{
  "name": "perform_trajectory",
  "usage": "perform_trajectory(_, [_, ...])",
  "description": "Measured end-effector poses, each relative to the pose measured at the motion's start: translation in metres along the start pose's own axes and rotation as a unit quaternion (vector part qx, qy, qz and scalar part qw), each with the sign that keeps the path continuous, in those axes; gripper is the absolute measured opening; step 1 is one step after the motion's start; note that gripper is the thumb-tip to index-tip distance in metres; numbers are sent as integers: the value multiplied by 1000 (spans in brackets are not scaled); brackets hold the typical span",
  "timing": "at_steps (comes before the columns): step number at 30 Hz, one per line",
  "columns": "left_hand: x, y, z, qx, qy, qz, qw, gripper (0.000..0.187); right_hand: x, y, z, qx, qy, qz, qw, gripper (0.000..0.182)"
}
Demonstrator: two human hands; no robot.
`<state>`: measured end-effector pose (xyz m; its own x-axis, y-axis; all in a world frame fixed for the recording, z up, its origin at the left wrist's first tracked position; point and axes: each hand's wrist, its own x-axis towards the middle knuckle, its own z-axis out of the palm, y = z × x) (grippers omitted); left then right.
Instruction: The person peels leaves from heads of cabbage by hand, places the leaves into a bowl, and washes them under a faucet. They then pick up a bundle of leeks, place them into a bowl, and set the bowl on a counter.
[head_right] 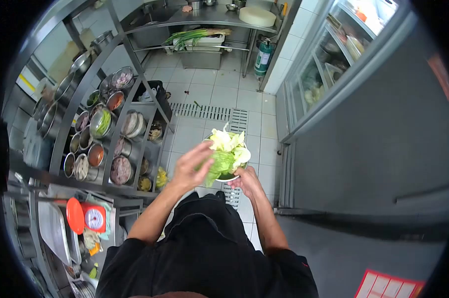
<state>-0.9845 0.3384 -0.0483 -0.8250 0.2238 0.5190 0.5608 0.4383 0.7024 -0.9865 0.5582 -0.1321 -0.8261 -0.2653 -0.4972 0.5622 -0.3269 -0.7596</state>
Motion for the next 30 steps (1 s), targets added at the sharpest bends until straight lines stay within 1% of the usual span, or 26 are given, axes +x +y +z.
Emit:
perform_trajectory(3, [52,-73,-16,51,125,-96,986,40,76,-53,11,-27,3,29,999,33])
perform_trajectory(5, [77,-145,-12,-63,160,-232,957,52,132,-83,18,-37,-26,42,998,32])
perform_trajectory(6, [97,-171,-13,-119,177,-293,932,58,161,-99,24,-45,-41,48,997,32])
perform_trajectory(7, [114,-196,-14,-191,169,-361,897,63,192,-112,30,-51,-55,55,996,33])
perform_trajectory(9, [154,-231,-25,-331,137,-480,800,73,252,-134,42,-72,-73,71,992,30])
perform_trajectory(10, [169,-259,-27,-360,115,-485,789,79,280,-147,50,-87,-75,78,990,29])
perform_trajectory(12, [206,-308,-27,-452,129,-440,765,77,332,-175,68,-95,-73,85,989,27])
perform_trajectory(13, [223,-329,-27,-497,136,-419,748,77,355,-189,77,-122,-69,97,985,27])
perform_trajectory(14, [244,-345,-30,-523,142,-406,736,71,376,-204,86,-150,-67,110,980,27])
perform_trajectory(15, [290,-373,-37,-530,150,-411,726,70,418,-242,98,-180,-65,120,974,27])
perform_trajectory(17, [326,-399,-44,-533,164,-432,709,68,452,-277,112,-186,-68,122,973,27])
perform_trajectory(18, [350,-411,-47,-555,191,-442,678,61,473,-297,120,-200,-72,121,970,28])
perform_trajectory(21, [405,-469,-60,-626,188,-434,620,53,555,-334,135,-230,-100,118,961,27])
perform_trajectory(22, [423,-491,-63,-617,211,-482,586,47,586,-344,140,-246,-109,120,956,27])
perform_trajectory(25, [459,-571,-70,-625,227,-410,624,45,674,-373,158,-273,-140,110,945,28])
perform_trajectory(26, [481,-585,-80,-597,255,-415,638,44,704,-387,171,-275,-158,110,942,28])
perform_trajectory(27, [501,-603,-89,-603,281,-398,632,42,732,-402,183,-276,-180,111,938,29])
perform_trajectory(29, [540,-630,-117,-604,299,-392,626,42,785,-428,216,-277,-188,89,938,31])
perform_trajectory(30, [555,-646,-134,-615,313,-393,608,42,815,-433,235,-269,-192,102,938,35])
